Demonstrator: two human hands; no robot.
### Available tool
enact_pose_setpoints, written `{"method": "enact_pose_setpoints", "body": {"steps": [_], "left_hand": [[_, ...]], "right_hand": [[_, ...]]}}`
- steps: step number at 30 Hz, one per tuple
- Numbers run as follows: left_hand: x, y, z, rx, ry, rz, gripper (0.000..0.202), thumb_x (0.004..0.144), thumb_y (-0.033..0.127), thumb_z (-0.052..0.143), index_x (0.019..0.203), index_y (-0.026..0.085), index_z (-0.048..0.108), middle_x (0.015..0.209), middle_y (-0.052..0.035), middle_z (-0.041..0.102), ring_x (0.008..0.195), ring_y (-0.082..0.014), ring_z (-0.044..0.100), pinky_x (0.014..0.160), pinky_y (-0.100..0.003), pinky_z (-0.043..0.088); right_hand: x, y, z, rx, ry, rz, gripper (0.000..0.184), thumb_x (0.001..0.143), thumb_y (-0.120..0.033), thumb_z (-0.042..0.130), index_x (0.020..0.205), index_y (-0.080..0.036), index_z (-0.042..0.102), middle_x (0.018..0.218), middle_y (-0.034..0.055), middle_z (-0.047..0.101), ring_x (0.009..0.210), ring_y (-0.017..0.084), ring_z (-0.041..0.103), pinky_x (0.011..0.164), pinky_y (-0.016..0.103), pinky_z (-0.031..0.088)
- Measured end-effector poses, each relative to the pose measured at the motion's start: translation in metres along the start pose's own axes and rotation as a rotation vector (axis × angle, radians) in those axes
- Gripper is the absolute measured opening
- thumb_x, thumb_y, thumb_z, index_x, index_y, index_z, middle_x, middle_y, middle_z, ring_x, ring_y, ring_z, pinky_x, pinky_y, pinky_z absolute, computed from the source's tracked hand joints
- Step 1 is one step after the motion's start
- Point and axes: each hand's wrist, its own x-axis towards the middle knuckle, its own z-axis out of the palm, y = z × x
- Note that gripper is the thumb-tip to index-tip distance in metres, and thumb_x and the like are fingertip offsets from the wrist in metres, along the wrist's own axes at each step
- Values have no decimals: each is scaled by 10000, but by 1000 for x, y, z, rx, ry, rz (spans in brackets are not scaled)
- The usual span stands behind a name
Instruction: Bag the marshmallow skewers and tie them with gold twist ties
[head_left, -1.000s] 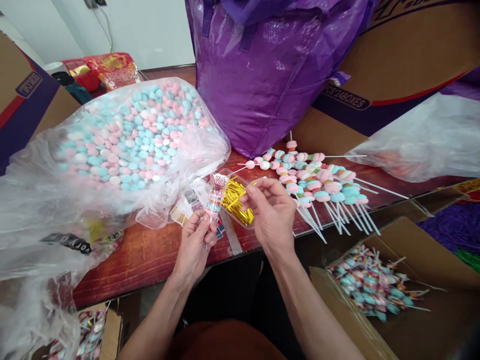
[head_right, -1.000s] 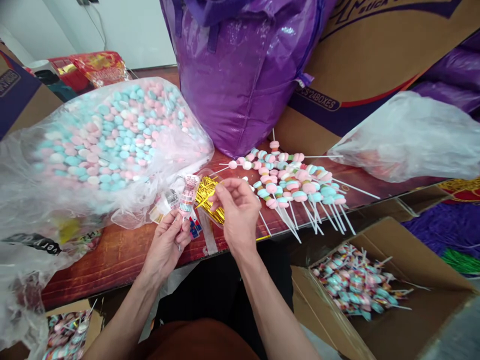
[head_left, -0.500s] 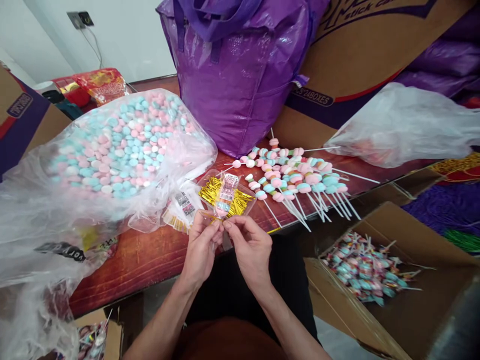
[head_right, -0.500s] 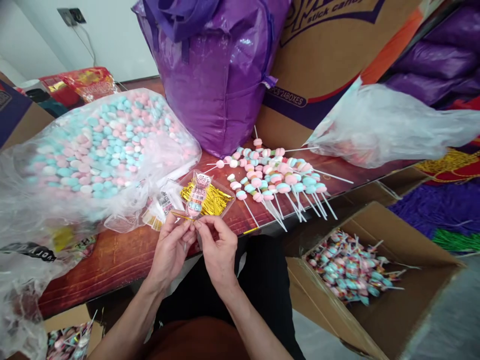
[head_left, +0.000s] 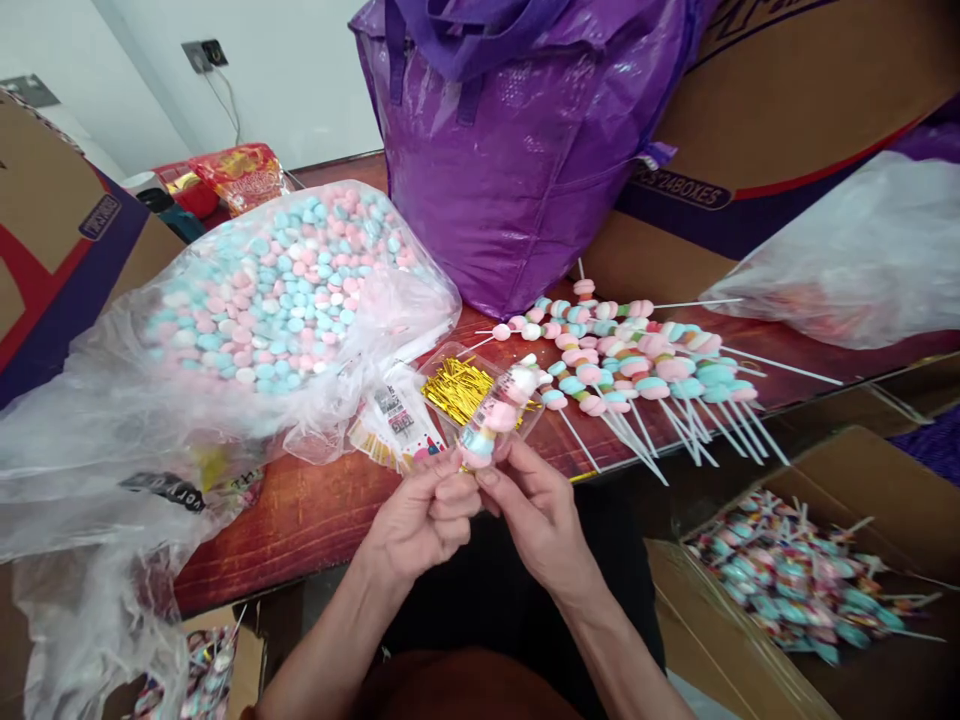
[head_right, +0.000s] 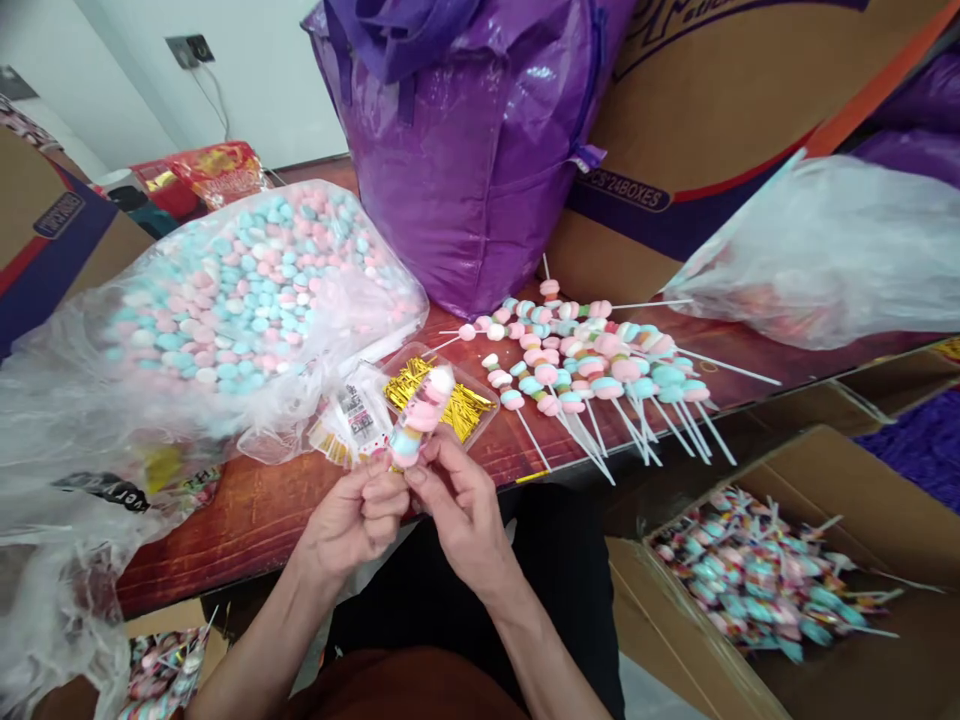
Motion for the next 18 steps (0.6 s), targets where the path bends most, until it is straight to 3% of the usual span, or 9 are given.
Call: {"method": "enact_pose_setpoints", "body": {"steps": [2, 5, 8, 10, 12, 14, 16, 18], "left_hand": [[-2, 0, 2, 32, -5, -14, 381, 727, 346, 826, 764, 172, 489, 526, 116, 284, 449, -22, 71, 375, -127, 73], [2, -9, 4, 212, 171, 274, 328, 803, 414, 757, 837, 191, 519, 524, 97, 363, 439, -42, 173, 397, -144, 165], [6, -23, 0, 492, 381, 595, 260, 845, 432, 708, 863, 194, 604, 622, 35, 526, 553, -87, 416, 522, -182, 360], [5, -30, -5, 656, 435, 669, 218, 860, 404, 694, 846, 186, 678, 747, -13, 623, 702, -125, 523, 658, -213, 431], [3, -32, -10, 710, 423, 652, 194, 854, 374, 706, 875, 183, 732, 857, -41, 676, 823, -156, 578, 768, -236, 455], [2, -29, -13, 622, 383, 582, 207, 817, 354, 751, 928, 179, 749, 887, -47, 690, 850, -160, 599, 793, -244, 468], [5, -23, -14, 431, 346, 462, 257, 752, 348, 812, 911, 158, 743, 790, -32, 664, 687, -106, 556, 644, -201, 454], [9, -15, -12, 203, 325, 322, 310, 653, 314, 885, 839, 133, 715, 634, 23, 560, 505, -37, 393, 466, -149, 326]], "right_hand": [[4, -8, -4, -181, -58, -110, 85, 968, -244, 518, 889, -221, 537, 814, 1, 566, 734, 150, 543, 694, 266, 470], [9, -10, -1, -454, -22, -275, 108, 953, -169, 463, 862, -225, 485, 773, 1, 544, 679, 149, 521, 640, 264, 440], [9, -3, 8, -604, 85, -281, 124, 940, -160, 433, 840, -233, 437, 721, -7, 516, 624, 152, 500, 582, 269, 401], [6, 0, 11, -632, 119, -218, 118, 939, -178, 428, 837, -235, 429, 703, -12, 514, 606, 154, 499, 564, 271, 391], [3, -1, 11, -594, 108, -125, 105, 940, -194, 431, 844, -232, 447, 709, -10, 543, 618, 156, 526, 572, 268, 412], [1, -3, 8, -524, 78, -41, 100, 950, -209, 440, 862, -225, 484, 736, -6, 588, 650, 156, 567, 596, 263, 451], [-1, -5, 5, -494, 54, -36, 118, 970, -211, 443, 885, -220, 524, 749, -7, 617, 654, 149, 591, 604, 259, 476], [-2, -4, 3, -536, 68, -152, 171, 990, -176, 413, 973, -212, 579, 811, 18, 664, 706, 154, 634, 644, 269, 506]]}}
